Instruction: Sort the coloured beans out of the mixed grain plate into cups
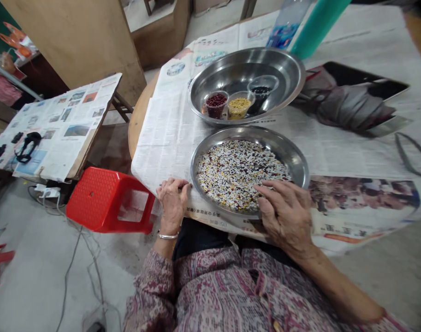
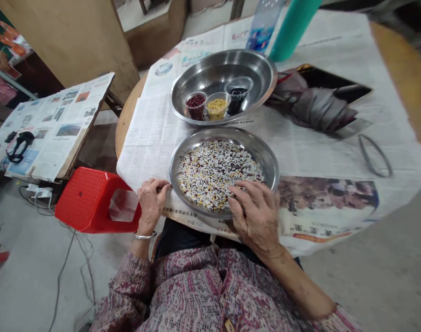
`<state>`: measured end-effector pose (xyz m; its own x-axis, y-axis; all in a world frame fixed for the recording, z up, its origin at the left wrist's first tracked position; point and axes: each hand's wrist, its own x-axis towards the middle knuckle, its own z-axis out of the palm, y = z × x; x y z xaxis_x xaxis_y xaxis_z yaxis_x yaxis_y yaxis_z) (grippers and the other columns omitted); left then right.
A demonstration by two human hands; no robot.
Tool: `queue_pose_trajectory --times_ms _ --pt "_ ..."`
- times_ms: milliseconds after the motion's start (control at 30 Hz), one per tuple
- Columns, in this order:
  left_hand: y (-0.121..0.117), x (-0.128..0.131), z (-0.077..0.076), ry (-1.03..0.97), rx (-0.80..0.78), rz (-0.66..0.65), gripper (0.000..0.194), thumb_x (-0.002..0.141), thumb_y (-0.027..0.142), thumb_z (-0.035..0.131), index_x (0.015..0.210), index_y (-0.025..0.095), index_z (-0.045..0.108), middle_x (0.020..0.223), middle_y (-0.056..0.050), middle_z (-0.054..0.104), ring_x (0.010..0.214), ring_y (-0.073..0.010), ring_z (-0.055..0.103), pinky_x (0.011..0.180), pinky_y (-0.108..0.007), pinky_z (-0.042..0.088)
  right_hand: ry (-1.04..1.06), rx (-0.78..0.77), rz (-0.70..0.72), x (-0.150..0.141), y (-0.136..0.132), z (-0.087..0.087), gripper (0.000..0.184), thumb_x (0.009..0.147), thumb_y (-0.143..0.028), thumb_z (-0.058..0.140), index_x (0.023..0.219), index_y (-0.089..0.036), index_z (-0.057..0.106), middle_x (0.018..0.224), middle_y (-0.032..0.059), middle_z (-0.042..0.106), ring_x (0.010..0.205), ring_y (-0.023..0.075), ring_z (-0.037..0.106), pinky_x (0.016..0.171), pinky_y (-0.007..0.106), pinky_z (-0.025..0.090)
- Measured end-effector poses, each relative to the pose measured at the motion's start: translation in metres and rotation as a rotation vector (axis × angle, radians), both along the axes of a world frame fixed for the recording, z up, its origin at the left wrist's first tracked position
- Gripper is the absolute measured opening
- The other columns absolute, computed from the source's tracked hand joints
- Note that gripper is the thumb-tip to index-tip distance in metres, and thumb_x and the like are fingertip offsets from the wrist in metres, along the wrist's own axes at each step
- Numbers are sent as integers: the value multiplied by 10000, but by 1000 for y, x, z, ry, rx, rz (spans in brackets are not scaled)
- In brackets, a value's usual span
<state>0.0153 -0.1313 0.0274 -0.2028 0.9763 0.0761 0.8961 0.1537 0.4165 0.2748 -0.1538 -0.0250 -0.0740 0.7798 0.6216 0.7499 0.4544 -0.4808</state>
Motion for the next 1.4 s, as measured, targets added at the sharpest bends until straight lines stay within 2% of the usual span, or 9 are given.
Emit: queue_pose_trajectory --times_ms 133,233,367,500,600,733,867,1133,1400 --pt "2 0 -5 85 8 -68 78 947 211 677 878 237 704 976 -38 733 1007 -243 608 920 -395 386 6 7 1 0 0 0 293 970 -243 577 1247 -270 666 1217 91 705 1206 300 596 1050 509 465" --pt "4 -6 3 17 32 -37 116 954 183 650 847 226 665 946 -33 718 973 -228 610 908 -379 408 7 -7 -2 0 1 -1 294 971 -249 573 1249 -271 666 1226 89 704 1210 299 595 1052 511 465" --pt "6 -5 39 -248 253 -25 148 986 180 588 846 220 613 871 -7 664 835 -169 598 824 -314 465 15 -9 -11 -1 1 -1 277 970 -258 575 1229 -273 672 1217 80 708 1194 292 603 1048 503 469" --pt "10 16 68 -267 464 -147 118 973 175 616 866 223 610 868 -4 654 836 -158 600 811 -297 482 10 14 -8 -2 2 0 266 972 -250 574 1221 -260 668 1199 89 708 1185 290 599 1038 498 473" --pt "18 23 58 -136 342 -291 107 944 134 640 896 229 638 938 -15 687 890 -168 622 852 -312 489 12 22 -11 -2 2 1 254 977 -265 569 1211 -257 667 1193 90 704 1180 290 591 1032 500 473" --pt "19 -2 24 -130 306 -111 107 936 121 642 890 215 668 931 -22 672 798 -149 609 794 -286 499 34 0 -9 -3 3 0 243 981 -288 561 1196 -264 671 1185 78 700 1179 285 587 1046 502 463" --pt "6 -28 4 -93 142 -150 65 905 160 710 910 224 720 889 -15 692 887 -179 633 856 -310 492 26 11 7 -2 3 0 253 982 -270 561 1211 -252 666 1185 86 704 1178 287 587 1043 498 471" --pt "0 -14 4 18 30 -122 64 910 211 731 885 268 746 970 -9 745 1010 -220 630 942 -380 418 25 5 0 -2 2 0 250 979 -265 566 1206 -252 670 1191 89 708 1168 286 598 1024 485 477" --pt "3 -12 1 175 9 -234 92 959 184 642 887 237 659 953 -15 711 1005 -210 620 917 -361 386 30 -3 2 -2 2 1 230 982 -262 557 1178 -240 674 1177 94 714 1159 285 600 1025 481 472"
